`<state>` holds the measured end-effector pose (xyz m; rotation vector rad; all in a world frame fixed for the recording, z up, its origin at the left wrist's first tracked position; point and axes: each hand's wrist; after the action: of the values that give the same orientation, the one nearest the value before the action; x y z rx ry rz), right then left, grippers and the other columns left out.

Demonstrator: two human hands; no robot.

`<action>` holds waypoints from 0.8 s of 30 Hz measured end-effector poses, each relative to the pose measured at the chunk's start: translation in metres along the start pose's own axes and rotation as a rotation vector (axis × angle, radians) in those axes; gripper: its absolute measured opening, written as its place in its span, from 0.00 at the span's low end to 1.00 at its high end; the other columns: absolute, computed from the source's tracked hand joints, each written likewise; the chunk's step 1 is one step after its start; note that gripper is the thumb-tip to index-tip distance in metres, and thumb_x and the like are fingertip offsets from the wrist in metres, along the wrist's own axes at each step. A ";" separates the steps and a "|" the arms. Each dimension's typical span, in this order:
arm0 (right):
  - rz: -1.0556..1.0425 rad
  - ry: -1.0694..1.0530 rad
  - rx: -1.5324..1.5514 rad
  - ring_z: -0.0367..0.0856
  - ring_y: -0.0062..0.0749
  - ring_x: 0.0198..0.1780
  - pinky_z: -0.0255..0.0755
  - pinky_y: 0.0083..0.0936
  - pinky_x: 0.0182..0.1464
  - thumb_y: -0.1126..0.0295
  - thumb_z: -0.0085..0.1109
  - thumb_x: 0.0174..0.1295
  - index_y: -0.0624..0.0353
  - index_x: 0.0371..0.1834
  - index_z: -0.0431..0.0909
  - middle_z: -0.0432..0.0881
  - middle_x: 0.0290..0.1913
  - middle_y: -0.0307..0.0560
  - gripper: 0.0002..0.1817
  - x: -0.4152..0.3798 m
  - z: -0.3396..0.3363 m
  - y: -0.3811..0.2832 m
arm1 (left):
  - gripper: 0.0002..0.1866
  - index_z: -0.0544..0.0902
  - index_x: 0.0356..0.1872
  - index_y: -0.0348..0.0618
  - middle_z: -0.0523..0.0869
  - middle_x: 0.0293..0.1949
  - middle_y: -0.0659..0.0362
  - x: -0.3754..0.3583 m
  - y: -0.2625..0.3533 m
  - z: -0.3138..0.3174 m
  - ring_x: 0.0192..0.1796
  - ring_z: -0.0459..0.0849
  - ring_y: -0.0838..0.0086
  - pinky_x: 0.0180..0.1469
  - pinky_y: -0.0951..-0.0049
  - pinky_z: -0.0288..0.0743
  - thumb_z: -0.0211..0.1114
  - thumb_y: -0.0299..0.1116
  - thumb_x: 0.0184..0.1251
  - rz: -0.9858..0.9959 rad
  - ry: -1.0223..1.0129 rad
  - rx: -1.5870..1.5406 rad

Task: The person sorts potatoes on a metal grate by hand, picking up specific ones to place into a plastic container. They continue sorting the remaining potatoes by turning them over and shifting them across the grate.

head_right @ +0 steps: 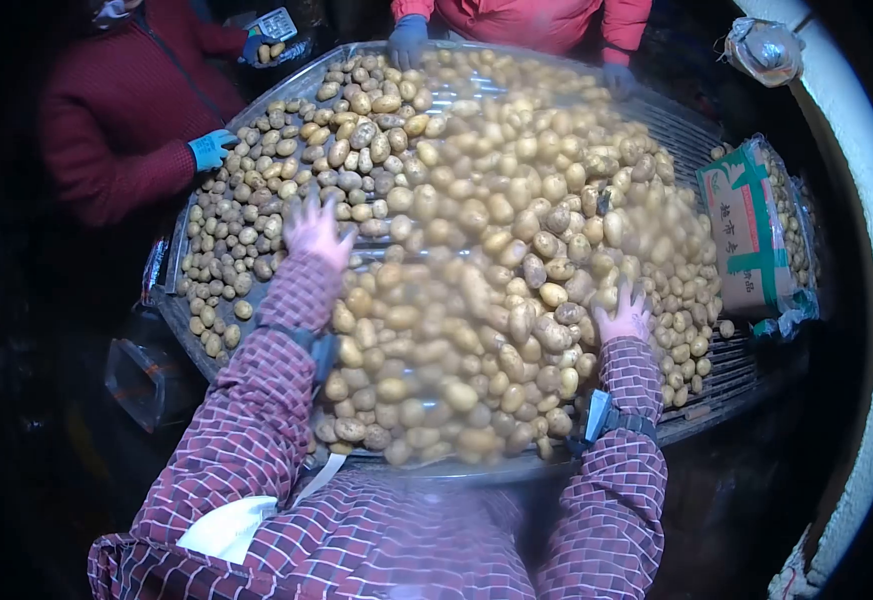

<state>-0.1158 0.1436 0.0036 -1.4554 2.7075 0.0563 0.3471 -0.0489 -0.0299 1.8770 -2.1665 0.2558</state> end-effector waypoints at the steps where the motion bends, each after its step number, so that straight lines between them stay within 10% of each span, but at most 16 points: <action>1: -0.008 0.012 -0.020 0.55 0.67 0.74 0.57 0.52 0.73 0.47 0.63 0.55 0.35 0.78 0.55 0.55 0.76 0.60 0.46 -0.004 0.000 -0.004 | 0.30 0.76 0.61 0.47 0.71 0.66 0.47 -0.020 -0.031 0.021 0.70 0.68 0.52 0.69 0.56 0.65 0.68 0.47 0.60 -0.030 -0.118 -0.198; 7: 0.140 -0.302 -0.279 0.67 0.56 0.69 0.64 0.46 0.68 0.53 0.65 0.55 0.43 0.71 0.67 0.64 0.72 0.61 0.37 -0.020 -0.063 -0.066 | 0.23 0.81 0.55 0.46 0.74 0.64 0.47 -0.099 -0.062 -0.020 0.69 0.68 0.50 0.71 0.53 0.64 0.69 0.39 0.57 0.165 -0.440 -0.511; 11: -0.241 0.106 0.086 0.78 0.49 0.56 0.72 0.39 0.59 0.57 0.60 0.61 0.53 0.60 0.78 0.80 0.53 0.55 0.24 -0.016 -0.085 -0.185 | 0.24 0.81 0.54 0.45 0.75 0.63 0.47 -0.135 -0.068 -0.033 0.68 0.68 0.47 0.70 0.49 0.63 0.70 0.40 0.55 0.191 -0.339 -0.510; 15: -0.554 -0.205 0.420 0.83 0.49 0.49 0.75 0.41 0.53 0.55 0.59 0.63 0.54 0.49 0.82 0.85 0.43 0.56 0.18 0.026 -0.019 -0.328 | 0.24 0.81 0.52 0.43 0.73 0.65 0.48 -0.160 -0.070 -0.041 0.71 0.64 0.46 0.71 0.48 0.61 0.72 0.39 0.54 0.103 -0.365 -0.534; 24: -0.403 -0.339 0.196 0.82 0.48 0.55 0.75 0.39 0.57 0.45 0.56 0.62 0.54 0.54 0.80 0.84 0.50 0.55 0.27 0.051 0.067 -0.458 | 0.24 0.82 0.51 0.50 0.71 0.66 0.51 -0.180 -0.080 -0.025 0.73 0.61 0.46 0.70 0.49 0.63 0.73 0.34 0.48 0.087 -0.284 -0.557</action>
<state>0.2408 -0.1471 -0.0674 -1.7157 2.0586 0.0139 0.4512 0.1166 -0.0653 1.5674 -2.1863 -0.5762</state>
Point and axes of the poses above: each hand's wrist, its own x-axis towards the middle knuckle, its own z-axis out of the palm, y = z × x
